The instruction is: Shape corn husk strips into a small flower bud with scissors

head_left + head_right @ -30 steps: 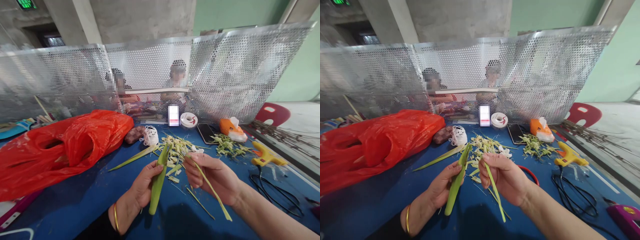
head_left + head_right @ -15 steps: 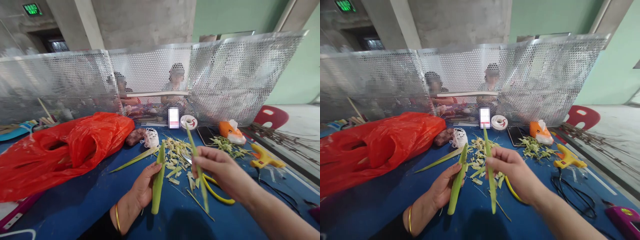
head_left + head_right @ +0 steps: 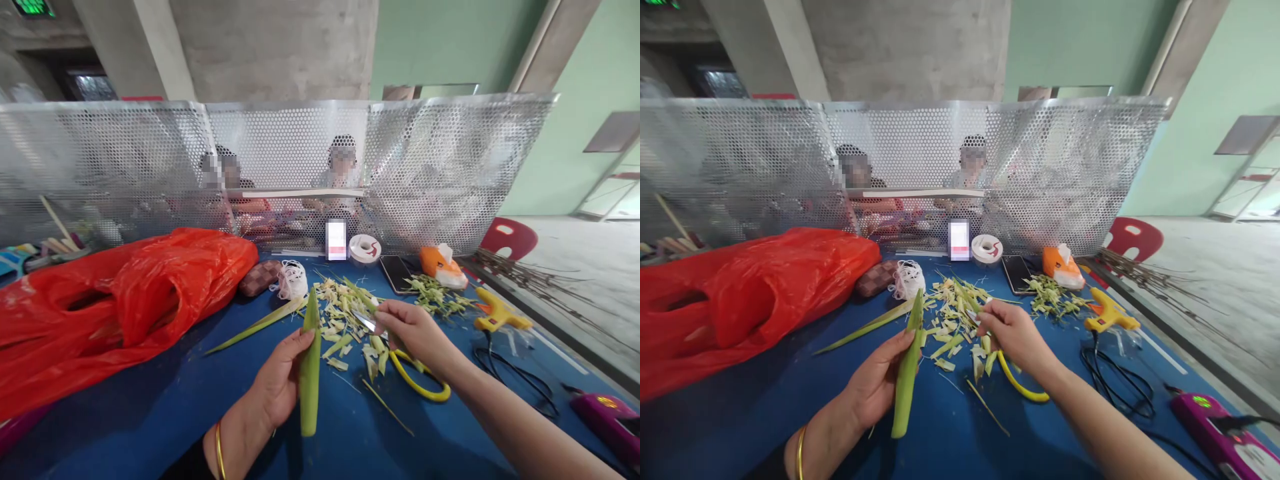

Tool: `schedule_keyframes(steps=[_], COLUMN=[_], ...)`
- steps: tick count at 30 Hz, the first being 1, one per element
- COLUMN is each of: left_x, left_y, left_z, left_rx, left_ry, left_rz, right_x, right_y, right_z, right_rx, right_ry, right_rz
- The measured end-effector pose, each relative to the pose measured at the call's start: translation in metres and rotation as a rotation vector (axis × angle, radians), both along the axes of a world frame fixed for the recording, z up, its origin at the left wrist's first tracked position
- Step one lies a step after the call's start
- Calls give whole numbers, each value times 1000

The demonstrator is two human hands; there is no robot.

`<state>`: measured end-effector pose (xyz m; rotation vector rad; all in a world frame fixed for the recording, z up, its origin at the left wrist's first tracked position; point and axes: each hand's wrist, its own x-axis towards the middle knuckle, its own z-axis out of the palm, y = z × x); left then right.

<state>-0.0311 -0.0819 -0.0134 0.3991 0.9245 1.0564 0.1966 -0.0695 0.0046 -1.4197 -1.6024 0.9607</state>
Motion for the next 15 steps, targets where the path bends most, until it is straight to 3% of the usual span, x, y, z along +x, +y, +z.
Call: schedule_keyframes(steps=[2, 5, 8, 10, 11, 13, 15], left_x=[0, 1, 2, 3, 3, 4, 4], left_y=[0, -1, -3, -3, -4, -4, -4], left_z=[-2, -3, -2, -1, -1, -2, -3], left_rx=[25, 69, 92, 108, 115, 126, 136], left_ry=[-23, -50, -57, -62, -61, -42, -10], left_rz=[-48, -108, -134, -141, -139, -128, -110], right_x=[21, 47, 46, 28, 15, -13, -39], right_y=[8, 15, 13, 2, -6, -25, -43], right_z=[-10, -20, -21, -18, -16, -14, -14], right_rx=[77, 119, 210, 270, 233, -47, -359], right_ry=[-264, -390, -453, -395, -296, 14, 288], right_rz=[-130, -268, -345, -248, -124, 191, 372])
